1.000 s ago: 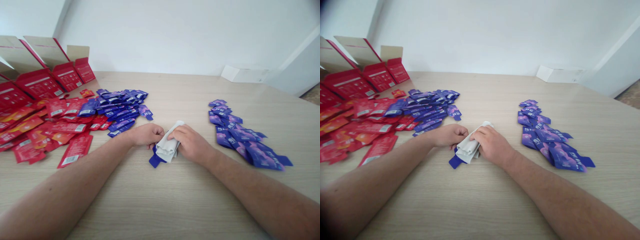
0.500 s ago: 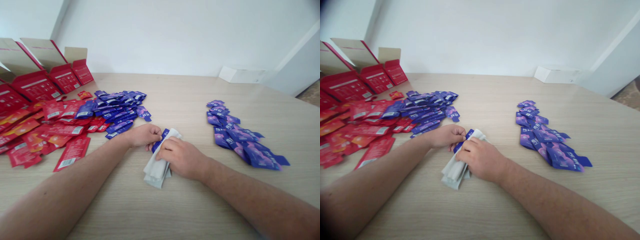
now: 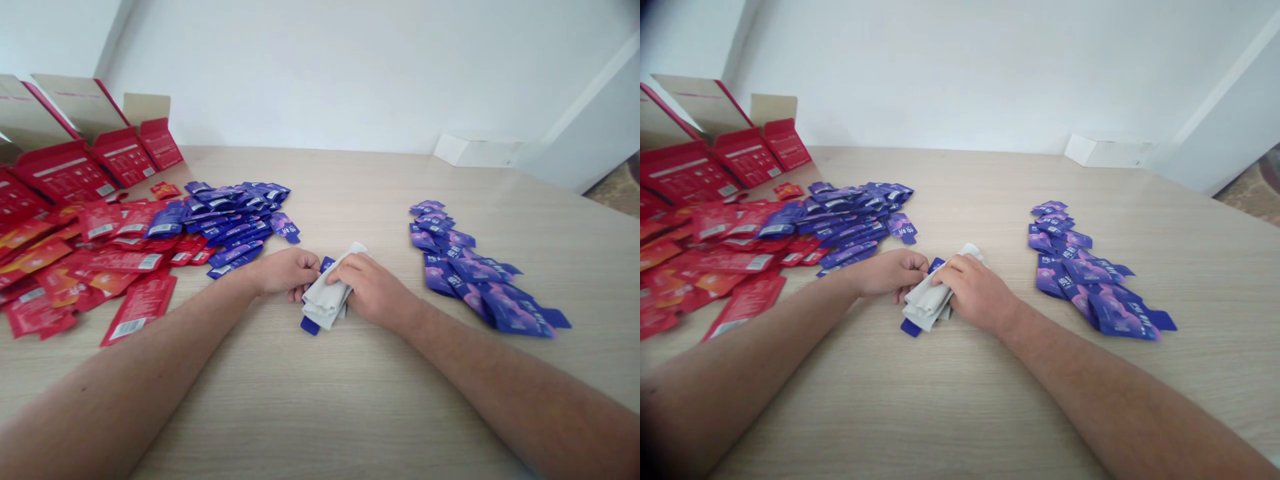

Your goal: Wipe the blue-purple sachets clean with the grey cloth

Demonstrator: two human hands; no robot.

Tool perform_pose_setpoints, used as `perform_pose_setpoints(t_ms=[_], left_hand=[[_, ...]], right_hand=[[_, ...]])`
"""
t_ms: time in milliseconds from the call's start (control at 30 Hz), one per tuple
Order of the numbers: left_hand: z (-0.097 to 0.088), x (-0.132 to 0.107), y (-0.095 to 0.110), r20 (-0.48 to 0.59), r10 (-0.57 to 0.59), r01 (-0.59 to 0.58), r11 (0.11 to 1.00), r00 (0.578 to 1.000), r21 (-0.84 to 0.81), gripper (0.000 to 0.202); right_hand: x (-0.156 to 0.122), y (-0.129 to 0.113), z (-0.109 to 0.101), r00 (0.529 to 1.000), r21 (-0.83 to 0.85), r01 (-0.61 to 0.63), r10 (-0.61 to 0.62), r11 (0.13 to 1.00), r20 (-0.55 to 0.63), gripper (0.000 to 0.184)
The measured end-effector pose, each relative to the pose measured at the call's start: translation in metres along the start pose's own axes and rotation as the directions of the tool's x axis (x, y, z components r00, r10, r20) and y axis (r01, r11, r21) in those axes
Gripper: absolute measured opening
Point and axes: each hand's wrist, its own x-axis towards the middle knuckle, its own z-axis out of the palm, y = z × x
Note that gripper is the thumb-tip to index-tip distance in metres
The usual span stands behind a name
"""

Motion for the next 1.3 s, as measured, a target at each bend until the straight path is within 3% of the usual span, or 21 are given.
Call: perform_pose_setpoints(t_ms=[200,367,567,733,933,1133,1300], left_hand=[[0.0,0.001,-0.003,0.006,0.0,0.0,1.0,1.0,0.014,0.019],[0.0,0.001,-0.006,-0.002,0.009,-0.009,1.0,1.0,-0.011,0.018],[0.0,0.001,-0.005,0.002,0.015,-0.015,1.0,1.0,0.02,0.02],[-0.001,0.002,-0.006,-0.009,0.02,-0.02,1.0,1.0,0.0,0.019],[-0.001,0.002,-0.008,-0.003,0.028,-0.028,1.0,1.0,0.0,0.021],[-0.002,0.003,-0.009,-0.009,0.015,-0.015,1.0,1.0,0.003,0.021],[-0.001,0.002,-0.009,-0.014,0.016,-0.016,1.0,1.0,0.004,0.02]], right_hand=[[0.001,-0.005,0.002,0.987,0.051,0.131,-0.135,0.99,0.087,0.031],[0.002,0.0,0.002,0.999,0.027,-0.033,0.034,0.999,-0.019,0.037],[0.0,-0.014,0.006,0.981,0.068,0.152,-0.159,0.986,0.113,0.027],[0.001,-0.013,0.005,1.0,0.026,0.001,-0.001,1.0,0.03,0.032],[0.001,-0.023,0.009,0.973,0.04,0.183,-0.187,0.982,0.136,0.022],[0.0,-0.011,0.006,1.0,0.009,0.006,-0.006,1.0,0.031,0.032],[0.0,-0.013,0.006,0.986,0.051,0.119,-0.124,0.992,0.11,0.027]])
